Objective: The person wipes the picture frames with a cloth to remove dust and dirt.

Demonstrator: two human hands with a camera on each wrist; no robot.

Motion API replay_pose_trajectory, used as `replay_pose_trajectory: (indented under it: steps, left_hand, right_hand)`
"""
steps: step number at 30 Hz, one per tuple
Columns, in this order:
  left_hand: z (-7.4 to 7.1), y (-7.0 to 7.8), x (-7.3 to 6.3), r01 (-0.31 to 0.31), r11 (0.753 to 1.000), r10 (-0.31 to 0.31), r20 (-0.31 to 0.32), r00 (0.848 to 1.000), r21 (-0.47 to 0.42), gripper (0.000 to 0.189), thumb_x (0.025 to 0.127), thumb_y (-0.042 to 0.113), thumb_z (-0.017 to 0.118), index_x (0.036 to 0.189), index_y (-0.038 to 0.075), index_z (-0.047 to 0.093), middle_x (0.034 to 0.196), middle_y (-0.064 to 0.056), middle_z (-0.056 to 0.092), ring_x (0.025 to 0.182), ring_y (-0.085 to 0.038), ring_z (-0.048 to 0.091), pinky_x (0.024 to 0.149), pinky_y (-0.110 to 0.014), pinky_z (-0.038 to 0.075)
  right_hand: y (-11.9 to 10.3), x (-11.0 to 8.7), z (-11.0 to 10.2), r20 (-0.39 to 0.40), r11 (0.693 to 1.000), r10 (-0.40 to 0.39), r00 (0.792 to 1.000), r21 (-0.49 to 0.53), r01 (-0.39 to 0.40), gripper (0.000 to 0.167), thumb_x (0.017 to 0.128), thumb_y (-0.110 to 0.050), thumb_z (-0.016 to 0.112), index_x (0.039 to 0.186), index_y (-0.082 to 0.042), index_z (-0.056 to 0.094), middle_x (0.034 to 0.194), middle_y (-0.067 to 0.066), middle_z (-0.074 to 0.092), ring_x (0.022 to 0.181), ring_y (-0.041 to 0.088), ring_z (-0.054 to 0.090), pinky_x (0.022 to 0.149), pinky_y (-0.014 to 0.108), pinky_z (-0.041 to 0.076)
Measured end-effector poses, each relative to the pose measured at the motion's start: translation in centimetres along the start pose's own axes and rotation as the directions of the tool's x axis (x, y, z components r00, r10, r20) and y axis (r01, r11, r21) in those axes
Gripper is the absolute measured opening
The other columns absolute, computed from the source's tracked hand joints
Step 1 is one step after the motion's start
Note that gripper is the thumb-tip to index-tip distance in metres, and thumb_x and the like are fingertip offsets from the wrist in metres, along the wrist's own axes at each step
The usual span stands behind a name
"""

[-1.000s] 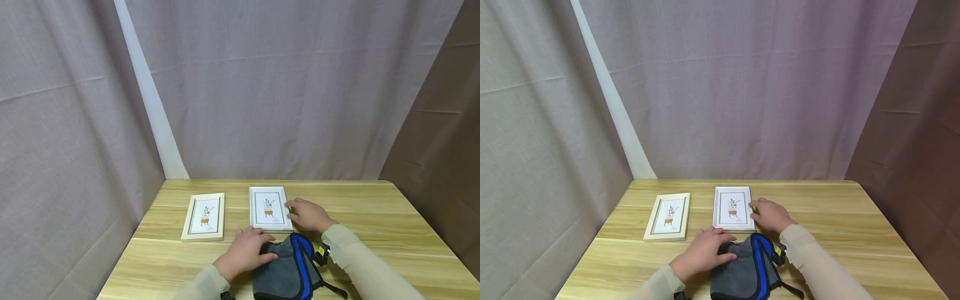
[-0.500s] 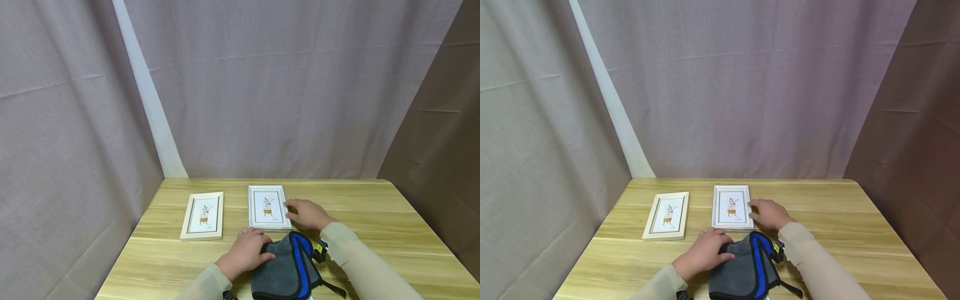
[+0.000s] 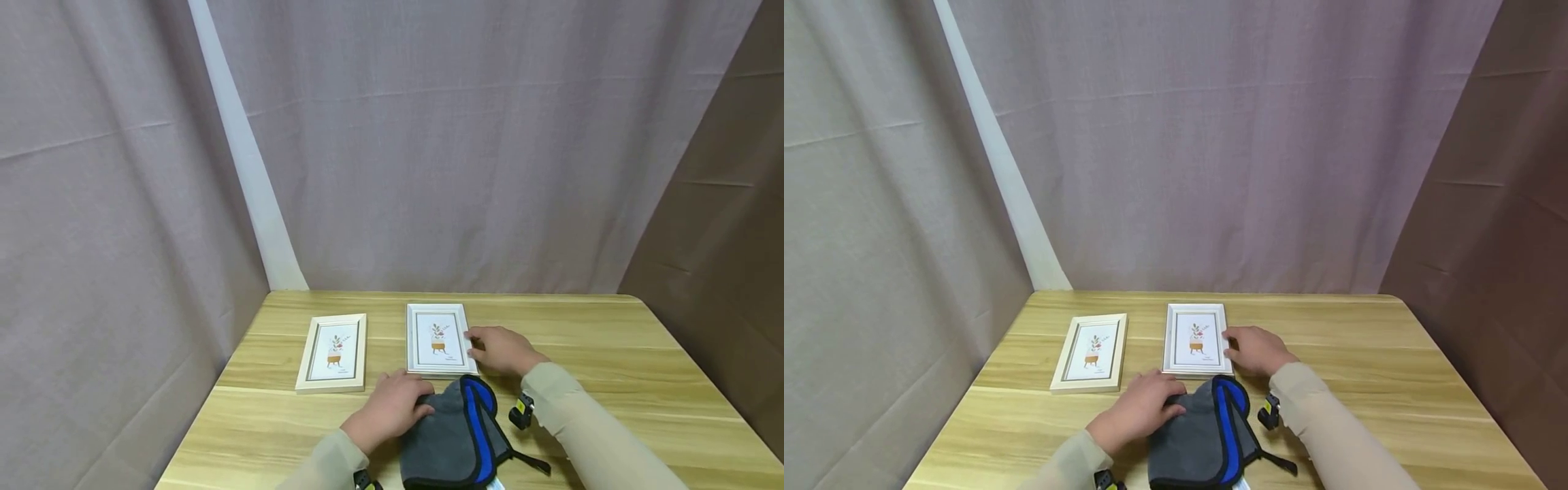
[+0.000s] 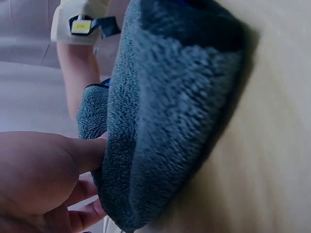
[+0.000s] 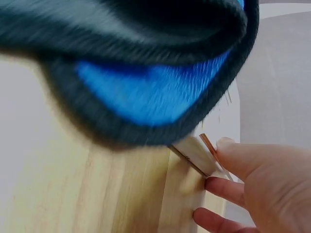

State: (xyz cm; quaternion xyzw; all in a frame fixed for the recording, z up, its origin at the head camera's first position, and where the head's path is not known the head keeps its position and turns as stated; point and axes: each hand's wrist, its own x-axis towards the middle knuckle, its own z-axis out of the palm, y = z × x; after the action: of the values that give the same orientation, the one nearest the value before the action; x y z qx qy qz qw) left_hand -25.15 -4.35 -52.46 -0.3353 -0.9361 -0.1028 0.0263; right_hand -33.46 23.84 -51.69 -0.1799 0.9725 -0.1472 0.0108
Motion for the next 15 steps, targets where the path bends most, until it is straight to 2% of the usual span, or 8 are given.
replay_pose_trajectory:
  steps: [6, 11, 15]
  left_hand:
    - [-1.5, -2.0, -0.6, 0.038, 0.999, -0.038, -0.022, 0.999, 0.001, 0.017, 0.102, 0.038, 0.08, 0.115, 0.027, 0.08, 0.109, 0.009, 0.076, 0.091, -0.016, 0.06, 0.076, -0.045, 0.046]
    - [-2.7, -4.0, -0.7, 0.092, 0.996, -0.092, -0.042, 0.995, -0.008, 0.011, 0.101, 0.035, 0.082, 0.108, 0.026, 0.08, 0.101, 0.008, 0.075, 0.093, -0.019, 0.062, 0.076, -0.046, 0.044]
    - [-3.2, -5.3, -0.6, 0.145, 0.988, -0.147, -0.039, 0.988, -0.049, 0.007, 0.101, 0.031, 0.083, 0.103, 0.024, 0.08, 0.098, 0.008, 0.075, 0.092, -0.021, 0.061, 0.074, -0.046, 0.042]
  right_hand:
    - [0.3, 0.1, 0.1, 0.001, 1.0, -0.015, 1.0, -0.002, 0.015, 0.046, 0.104, -0.029, 0.076, 0.145, -0.008, 0.071, 0.141, 0.016, 0.072, 0.131, 0.043, 0.067, 0.106, 0.062, 0.053]
    - [0.6, 0.2, 0.2, -0.01, 1.0, -0.027, 1.0, -0.012, 0.027, 0.046, 0.104, -0.03, 0.076, 0.145, -0.009, 0.072, 0.14, 0.015, 0.073, 0.13, 0.043, 0.068, 0.105, 0.062, 0.054]
    - [0.6, 0.1, 0.2, -0.015, 0.999, -0.033, 0.999, -0.009, 0.033, 0.046, 0.104, -0.03, 0.076, 0.145, -0.009, 0.071, 0.14, 0.016, 0.073, 0.129, 0.043, 0.068, 0.104, 0.063, 0.054]
